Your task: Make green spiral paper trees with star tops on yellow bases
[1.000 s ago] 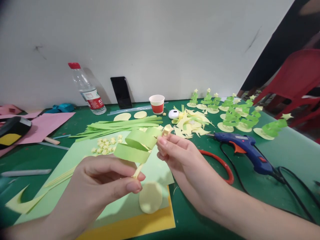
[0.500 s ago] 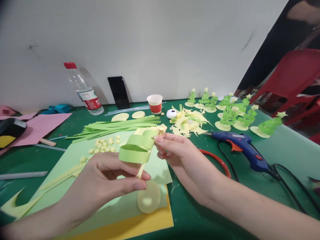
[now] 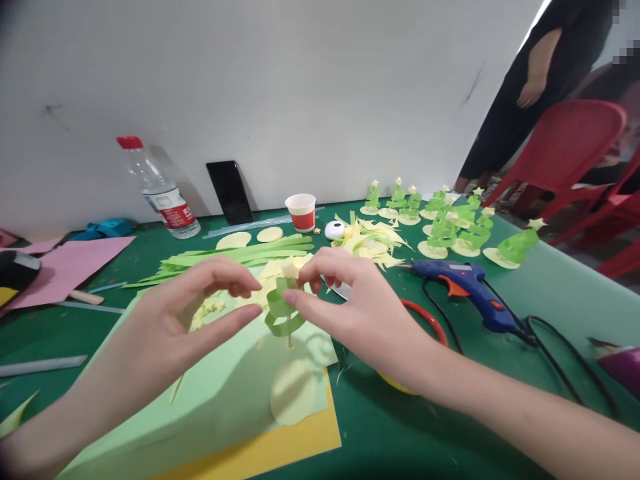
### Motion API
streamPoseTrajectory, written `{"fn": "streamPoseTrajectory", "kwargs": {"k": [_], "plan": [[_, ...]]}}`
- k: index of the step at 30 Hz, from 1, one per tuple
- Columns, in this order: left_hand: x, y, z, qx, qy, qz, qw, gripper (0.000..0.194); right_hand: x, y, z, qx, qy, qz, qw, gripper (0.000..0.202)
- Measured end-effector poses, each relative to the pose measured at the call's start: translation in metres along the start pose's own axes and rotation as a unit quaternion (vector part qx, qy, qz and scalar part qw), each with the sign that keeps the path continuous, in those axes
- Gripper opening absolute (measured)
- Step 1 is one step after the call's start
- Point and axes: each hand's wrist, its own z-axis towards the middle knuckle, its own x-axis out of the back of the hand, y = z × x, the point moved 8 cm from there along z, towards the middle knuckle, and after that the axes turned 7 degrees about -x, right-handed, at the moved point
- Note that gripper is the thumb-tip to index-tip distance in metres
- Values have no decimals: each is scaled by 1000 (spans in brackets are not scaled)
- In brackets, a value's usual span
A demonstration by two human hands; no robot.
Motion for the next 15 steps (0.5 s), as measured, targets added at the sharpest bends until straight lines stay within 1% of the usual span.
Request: {"fn": "streamPoseTrajectory", "kwargs": {"k": [3,6,10,12,15], "plan": [[-9,-8,1,17,-13,-34,999,11,-4,-1,-2,12,-10,-10,1000,24],[-13,-11,-1,27,-3,-77,997,16,-7,-2,-3,29,-20,-24,999,22],[-15,-12,-2,16,2,-105,994,6,-9,-6,-7,59,-24,-57,996,14],[-17,-14,-2,22,0,-119,993,6,-12,-7,-8,68,-26,-85,994,10],[-20,-18,-2,37,-8,-136,990,7,-14,-7,-10,76,-24,-117,990,11]]}}
